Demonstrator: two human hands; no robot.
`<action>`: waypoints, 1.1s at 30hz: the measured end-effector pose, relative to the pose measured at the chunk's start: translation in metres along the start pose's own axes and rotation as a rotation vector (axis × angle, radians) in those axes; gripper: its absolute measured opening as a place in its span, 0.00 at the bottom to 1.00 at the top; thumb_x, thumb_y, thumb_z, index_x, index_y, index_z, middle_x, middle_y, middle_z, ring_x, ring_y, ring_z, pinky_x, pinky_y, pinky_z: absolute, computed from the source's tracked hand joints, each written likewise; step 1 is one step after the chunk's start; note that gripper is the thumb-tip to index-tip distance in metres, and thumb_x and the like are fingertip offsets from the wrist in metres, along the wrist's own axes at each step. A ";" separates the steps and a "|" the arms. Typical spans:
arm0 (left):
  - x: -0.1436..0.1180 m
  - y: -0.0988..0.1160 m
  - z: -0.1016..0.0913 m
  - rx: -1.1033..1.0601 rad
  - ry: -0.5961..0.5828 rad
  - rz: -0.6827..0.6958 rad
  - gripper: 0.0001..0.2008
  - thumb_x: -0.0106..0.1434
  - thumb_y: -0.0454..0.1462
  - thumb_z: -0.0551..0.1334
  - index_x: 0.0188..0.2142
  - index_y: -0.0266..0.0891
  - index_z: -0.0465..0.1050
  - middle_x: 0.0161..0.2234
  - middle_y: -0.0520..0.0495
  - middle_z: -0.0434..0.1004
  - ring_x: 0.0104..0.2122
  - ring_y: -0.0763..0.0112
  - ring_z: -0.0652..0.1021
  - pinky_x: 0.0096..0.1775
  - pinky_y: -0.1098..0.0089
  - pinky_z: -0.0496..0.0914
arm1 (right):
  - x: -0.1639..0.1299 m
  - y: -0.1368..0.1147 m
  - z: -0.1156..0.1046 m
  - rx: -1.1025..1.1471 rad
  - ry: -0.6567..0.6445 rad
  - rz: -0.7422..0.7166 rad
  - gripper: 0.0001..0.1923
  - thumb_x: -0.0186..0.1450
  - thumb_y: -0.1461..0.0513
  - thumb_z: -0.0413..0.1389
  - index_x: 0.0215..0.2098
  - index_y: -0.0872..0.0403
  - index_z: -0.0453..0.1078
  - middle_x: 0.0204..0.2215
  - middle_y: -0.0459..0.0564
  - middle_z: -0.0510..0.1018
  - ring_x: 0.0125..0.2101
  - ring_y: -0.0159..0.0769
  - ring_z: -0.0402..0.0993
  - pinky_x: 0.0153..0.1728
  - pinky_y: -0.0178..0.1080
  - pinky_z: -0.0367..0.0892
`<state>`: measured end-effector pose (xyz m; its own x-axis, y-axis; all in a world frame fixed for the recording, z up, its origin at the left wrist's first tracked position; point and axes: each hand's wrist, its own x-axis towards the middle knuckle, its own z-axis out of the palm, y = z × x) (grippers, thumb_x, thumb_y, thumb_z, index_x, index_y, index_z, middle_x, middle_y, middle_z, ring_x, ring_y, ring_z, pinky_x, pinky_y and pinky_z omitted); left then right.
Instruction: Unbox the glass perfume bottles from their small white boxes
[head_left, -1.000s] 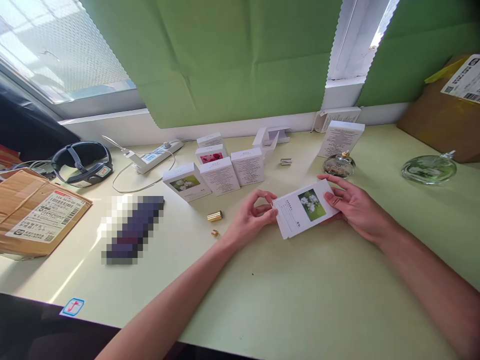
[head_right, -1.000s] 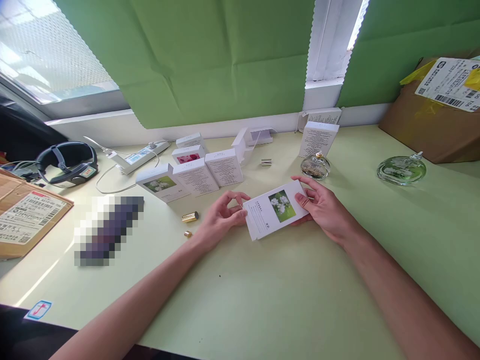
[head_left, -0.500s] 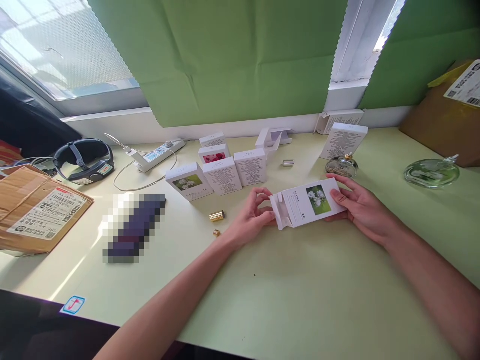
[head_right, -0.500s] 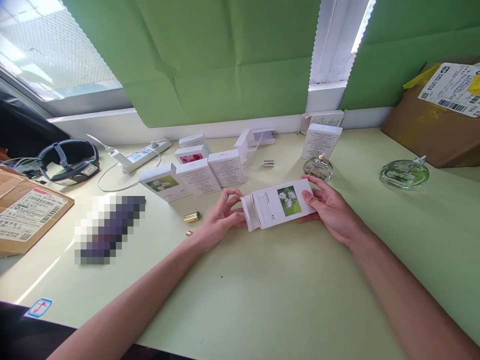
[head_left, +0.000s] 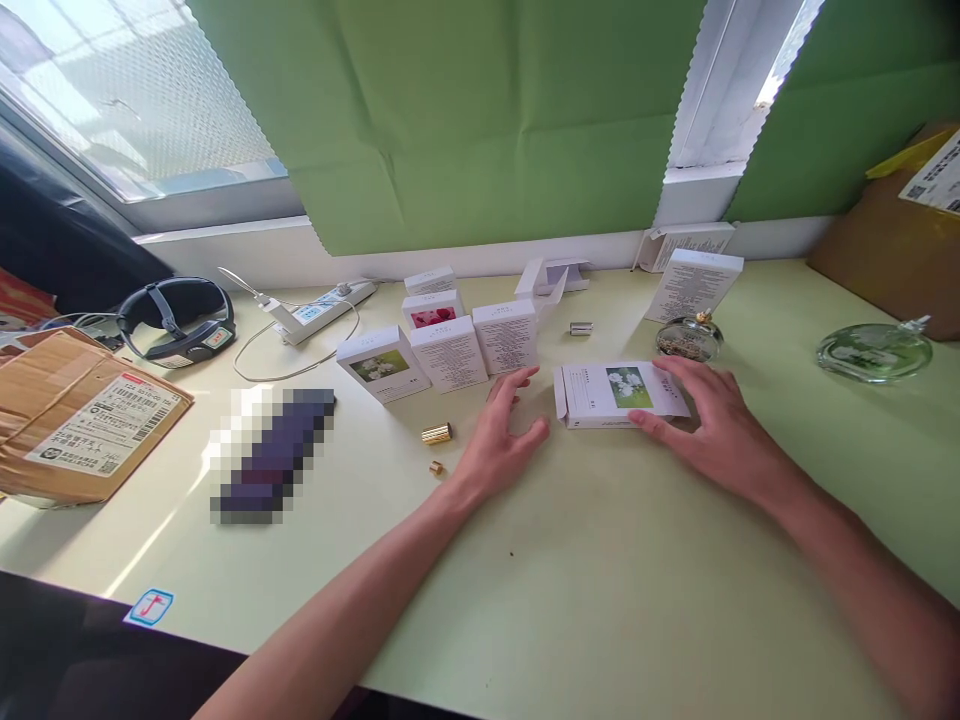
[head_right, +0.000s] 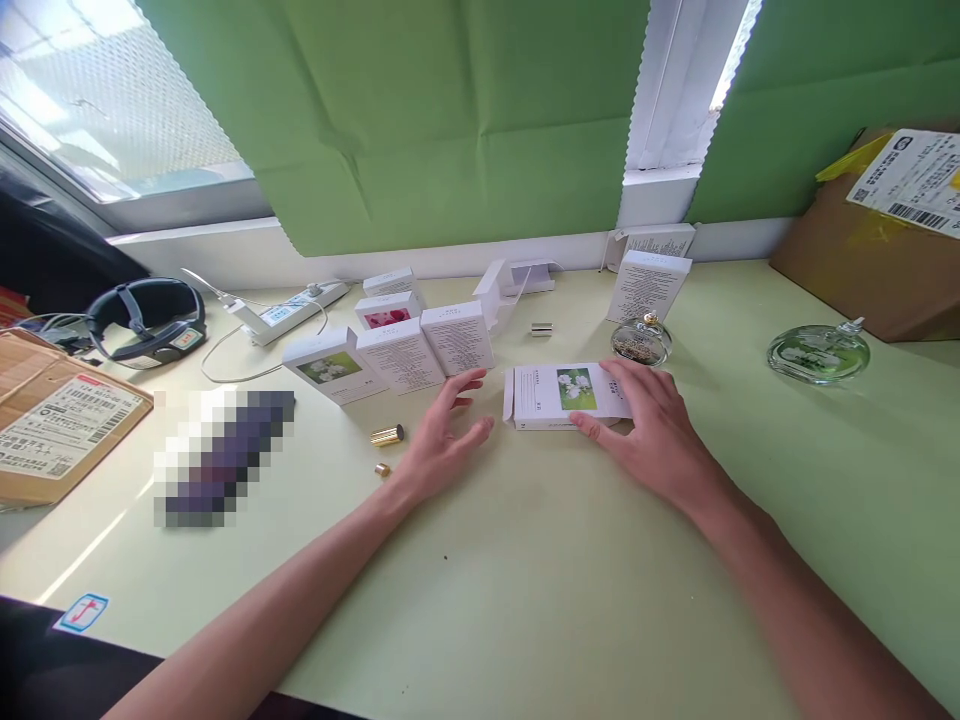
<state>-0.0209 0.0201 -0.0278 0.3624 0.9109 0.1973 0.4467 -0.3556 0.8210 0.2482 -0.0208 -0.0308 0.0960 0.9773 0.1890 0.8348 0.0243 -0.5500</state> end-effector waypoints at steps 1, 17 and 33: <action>0.000 0.000 0.000 0.005 -0.022 0.010 0.27 0.65 0.36 0.60 0.63 0.47 0.59 0.63 0.45 0.65 0.62 0.62 0.66 0.62 0.58 0.63 | 0.000 0.001 0.002 0.001 -0.012 -0.037 0.41 0.62 0.38 0.55 0.68 0.46 0.57 0.67 0.51 0.63 0.67 0.56 0.54 0.64 0.59 0.59; -0.001 0.003 -0.004 0.085 -0.190 0.091 0.34 0.67 0.46 0.61 0.69 0.47 0.53 0.70 0.44 0.55 0.69 0.57 0.58 0.68 0.56 0.56 | 0.005 0.013 0.000 0.245 -0.248 -0.089 0.46 0.58 0.43 0.64 0.69 0.39 0.50 0.66 0.53 0.57 0.66 0.57 0.57 0.62 0.54 0.63; 0.000 0.002 -0.006 -0.039 -0.244 0.151 0.33 0.65 0.50 0.64 0.67 0.51 0.57 0.67 0.45 0.58 0.66 0.58 0.62 0.64 0.61 0.63 | 0.007 0.017 -0.013 0.383 -0.388 -0.097 0.39 0.59 0.45 0.65 0.65 0.37 0.59 0.62 0.51 0.60 0.64 0.53 0.60 0.62 0.50 0.64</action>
<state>-0.0252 0.0203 -0.0230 0.6110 0.7691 0.1877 0.3428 -0.4707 0.8130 0.2703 -0.0165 -0.0284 -0.2385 0.9709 -0.0202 0.5662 0.1221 -0.8152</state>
